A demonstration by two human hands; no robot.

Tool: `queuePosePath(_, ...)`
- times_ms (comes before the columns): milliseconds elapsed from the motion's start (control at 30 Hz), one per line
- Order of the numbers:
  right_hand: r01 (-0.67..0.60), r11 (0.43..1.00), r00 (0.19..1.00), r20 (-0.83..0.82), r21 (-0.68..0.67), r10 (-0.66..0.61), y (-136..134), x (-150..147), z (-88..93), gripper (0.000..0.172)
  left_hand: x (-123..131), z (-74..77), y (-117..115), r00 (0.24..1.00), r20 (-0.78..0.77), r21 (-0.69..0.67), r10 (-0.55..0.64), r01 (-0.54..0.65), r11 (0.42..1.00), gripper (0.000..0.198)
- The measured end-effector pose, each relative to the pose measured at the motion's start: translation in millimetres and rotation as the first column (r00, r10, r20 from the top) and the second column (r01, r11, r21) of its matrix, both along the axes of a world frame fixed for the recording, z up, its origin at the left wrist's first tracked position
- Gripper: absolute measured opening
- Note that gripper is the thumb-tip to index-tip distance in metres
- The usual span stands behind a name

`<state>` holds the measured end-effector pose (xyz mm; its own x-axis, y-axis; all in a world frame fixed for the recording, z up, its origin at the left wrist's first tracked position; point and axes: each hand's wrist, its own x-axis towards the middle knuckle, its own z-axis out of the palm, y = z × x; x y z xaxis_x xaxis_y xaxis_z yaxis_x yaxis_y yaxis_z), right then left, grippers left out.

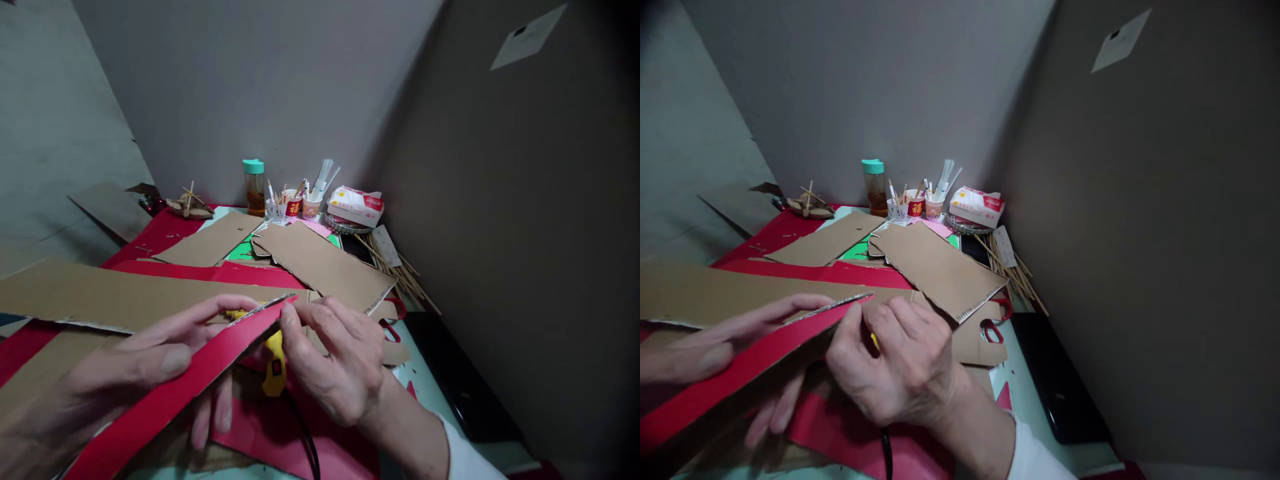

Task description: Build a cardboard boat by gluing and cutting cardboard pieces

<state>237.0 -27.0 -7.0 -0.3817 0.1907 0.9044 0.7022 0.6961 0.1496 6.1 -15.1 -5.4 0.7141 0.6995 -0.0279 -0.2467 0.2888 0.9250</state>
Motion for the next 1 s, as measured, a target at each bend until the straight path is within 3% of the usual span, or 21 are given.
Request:
queuePosePath(67, -0.046, 0.997, 0.998, -0.052, -0.067, 0.042, -2, -1, -0.2, 0.019, 0, 4.2, 2, 0.995, -0.060, -0.031, -0.078, 0.076, 0.997, 0.066)
queuePosePath(100, -0.081, 0.987, 0.990, -0.124, -0.138, 0.064, -4, -2, -0.1, 0.021, 2, 6.2, 2, 0.994, -0.098, -0.027, -0.049, 0.047, 0.999, 0.068)
queuePosePath(167, -0.209, 0.926, 0.925, -0.371, -0.313, 0.084, -9, -8, 0.6, 0.023, 8, 9.7, -1, 0.977, -0.172, 0.059, 0.125, -0.116, 0.991, 0.069)
queuePosePath(233, -0.409, 0.797, 0.764, -0.645, -0.445, 0.031, -14, -17, 1.2, 0.019, 16, 11.4, -4, 0.924, -0.246, 0.180, 0.292, -0.253, 0.951, 0.070)
queuePosePath(333, -0.683, 0.560, 0.529, -0.846, -0.468, -0.062, -20, -26, 0.6, 0.014, 23, 9.0, -7, 0.860, -0.307, 0.297, 0.409, -0.322, 0.899, 0.078)
queuePosePath(367, -0.733, 0.502, 0.493, -0.867, -0.459, -0.071, -21, -28, 0.4, 0.014, 23, 7.3, -6, 0.859, -0.300, 0.303, 0.414, -0.326, 0.896, 0.082)
queuePosePath(433, -0.780, 0.444, 0.472, -0.880, -0.441, -0.044, -22, -29, 1.1, 0.014, 21, 4.4, -4, 0.897, -0.234, 0.261, 0.374, -0.313, 0.913, 0.086)
queuePosePath(533, -0.799, 0.419, 0.477, -0.879, -0.431, 0.006, -24, -28, 6.5, 0.010, 18, 6.1, -1, 0.953, -0.076, 0.072, 0.292, -0.287, 0.955, 0.075)
queuePosePath(633, -0.804, 0.392, 0.496, -0.868, -0.448, 0.025, -26, -26, 14.3, 0.008, 20, 15.0, 1, 0.948, -0.005, -0.160, 0.318, -0.314, 0.936, 0.061)
queuePosePath(700, -0.789, 0.383, 0.533, -0.846, -0.480, 0.038, -28, -25, 18.3, 0.004, 25, 21.3, 2, 0.951, 0.013, -0.241, 0.308, -0.296, 0.924, 0.058)
queuePosePath(867, -0.700, 0.431, 0.650, -0.758, -0.569, 0.054, -32, -20, 22.4, 0.007, 32, 34.5, 7, 0.969, 0.117, -0.205, 0.217, -0.190, 0.960, 0.044)
queuePosePath(1000, -0.695, 0.434, 0.658, -0.750, -0.573, 0.064, -31, -17, 26.3, 0.011, 36, 47.5, 7, 0.982, 0.096, -0.141, 0.164, -0.150, 0.979, 0.039)
